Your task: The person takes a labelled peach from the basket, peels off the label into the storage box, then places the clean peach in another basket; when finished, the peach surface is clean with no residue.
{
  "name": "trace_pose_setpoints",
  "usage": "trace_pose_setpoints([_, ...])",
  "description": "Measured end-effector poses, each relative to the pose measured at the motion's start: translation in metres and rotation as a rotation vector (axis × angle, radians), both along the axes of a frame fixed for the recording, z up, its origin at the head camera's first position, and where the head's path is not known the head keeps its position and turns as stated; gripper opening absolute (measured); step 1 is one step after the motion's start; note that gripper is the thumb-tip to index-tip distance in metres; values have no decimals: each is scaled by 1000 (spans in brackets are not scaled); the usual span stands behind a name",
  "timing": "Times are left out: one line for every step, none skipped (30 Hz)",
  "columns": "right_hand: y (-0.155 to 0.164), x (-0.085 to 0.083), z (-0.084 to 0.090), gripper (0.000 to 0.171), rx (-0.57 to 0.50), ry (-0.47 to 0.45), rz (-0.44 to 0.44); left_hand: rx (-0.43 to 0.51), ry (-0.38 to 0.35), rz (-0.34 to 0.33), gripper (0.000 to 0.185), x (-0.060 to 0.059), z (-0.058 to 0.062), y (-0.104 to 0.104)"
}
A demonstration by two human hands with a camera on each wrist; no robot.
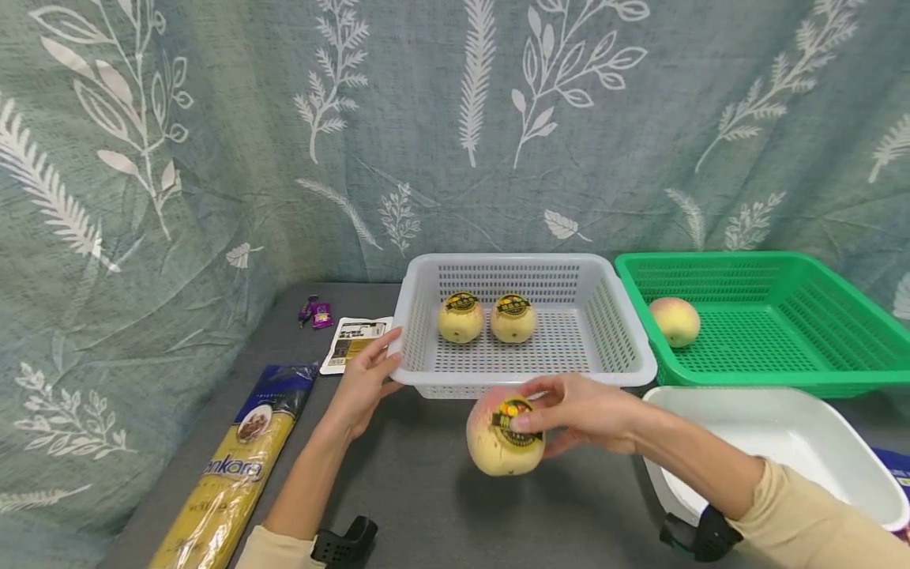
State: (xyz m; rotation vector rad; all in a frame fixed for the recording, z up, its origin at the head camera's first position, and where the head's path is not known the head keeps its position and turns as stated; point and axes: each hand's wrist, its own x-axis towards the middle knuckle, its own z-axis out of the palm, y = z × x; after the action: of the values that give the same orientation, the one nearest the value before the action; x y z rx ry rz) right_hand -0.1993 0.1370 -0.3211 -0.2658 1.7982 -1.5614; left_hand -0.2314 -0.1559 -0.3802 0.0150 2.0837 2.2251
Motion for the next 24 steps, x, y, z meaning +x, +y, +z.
trace_pose_setpoints([0, 4, -7, 64, 8, -10, 7, -1, 0, 2, 47, 0, 0, 0])
trace_pose_setpoints([1, 7, -15, 62, 16, -16, 16, 0, 1, 1, 47, 0, 0, 0])
trace_pose_setpoints([1, 10, -23, 59, 23, -22, 24, 0, 1, 1, 48, 0, 0, 0])
trace_pose_setpoints([2, 12, -31, 57, 26, -30, 30, -1, 2, -1, 48, 0, 0, 0])
trace_pose_setpoints([2, 14, -37, 56, 31, -39, 32, 0, 3, -2, 48, 0, 0, 0])
trace_pose_setpoints([3, 16, -43, 54, 35, -43, 37, 1, 5, -4, 48, 0, 0, 0])
trace_pose_setpoints([3, 17, -48, 53, 39, -45, 39, 3, 7, -4, 48, 0, -1, -1])
trace_pose_setpoints([3, 19, -52, 52, 42, -47, 39, 3, 7, -7, 48, 0, 0, -1])
trace_pose_setpoints([3, 20, -55, 52, 47, -48, 37, -3, 7, -8, 48, 0, 0, -2])
trace_pose_setpoints([4, 21, -57, 52, 50, -50, 33, -16, 11, -4, 48, 0, 1, -2])
trace_pose_setpoints([4, 22, -58, 52, 55, -49, 32, -40, 20, 9, 49, 1, 3, -3])
trace_pose_setpoints([4, 23, -59, 52, 57, -48, 31, -67, 35, 28, 50, 2, 5, -5])
trace_pose_setpoints([4, 23, -59, 53, 58, -46, 27, -100, 56, 53, 51, 3, 9, -6])
trace_pose_setpoints([3, 23, -59, 53, 58, -45, 24, -140, 79, 83, 53, 5, 13, -8])
trace_pose_setpoints([3, 24, -59, 54, 61, -41, 23, -176, 116, 118, 54, 8, 18, -9])
trace_pose_setpoints([3, 24, -59, 54, 62, -39, 21, -205, 157, 149, 56, 11, 23, -11])
trace_pose_setpoints([3, 24, -59, 55, 64, -37, 18, -227, 198, 171, 57, 15, 28, -11])
trace_pose_setpoints([3, 25, -59, 55, 66, -37, 15, -234, 241, 173, 57, 19, 33, -11])
trace_pose_setpoints([3, 25, -59, 56, 67, -36, 11, -231, 279, 155, 57, 23, 37, -9])
trace_pose_setpoints([3, 25, -59, 56, 68, -37, 9, -218, 314, 117, 57, 26, 40, -7])
trace_pose_setpoints([3, 25, -59, 57, 68, -37, 6, -200, 344, 58, 58, 29, 43, -3])
trace_pose_setpoints([3, 25, -59, 57, 67, -41, 1, -183, 357, -21, 58, 31, 44, 1])
trace_pose_setpoints([3, 25, -59, 58, 65, -42, -2, -165, 361, -110, 59, 33, 44, 6])
trace_pose_setpoints([3, 26, -59, 59, 62, -42, -1, -152, 352, -206, 60, 35, 43, 11])
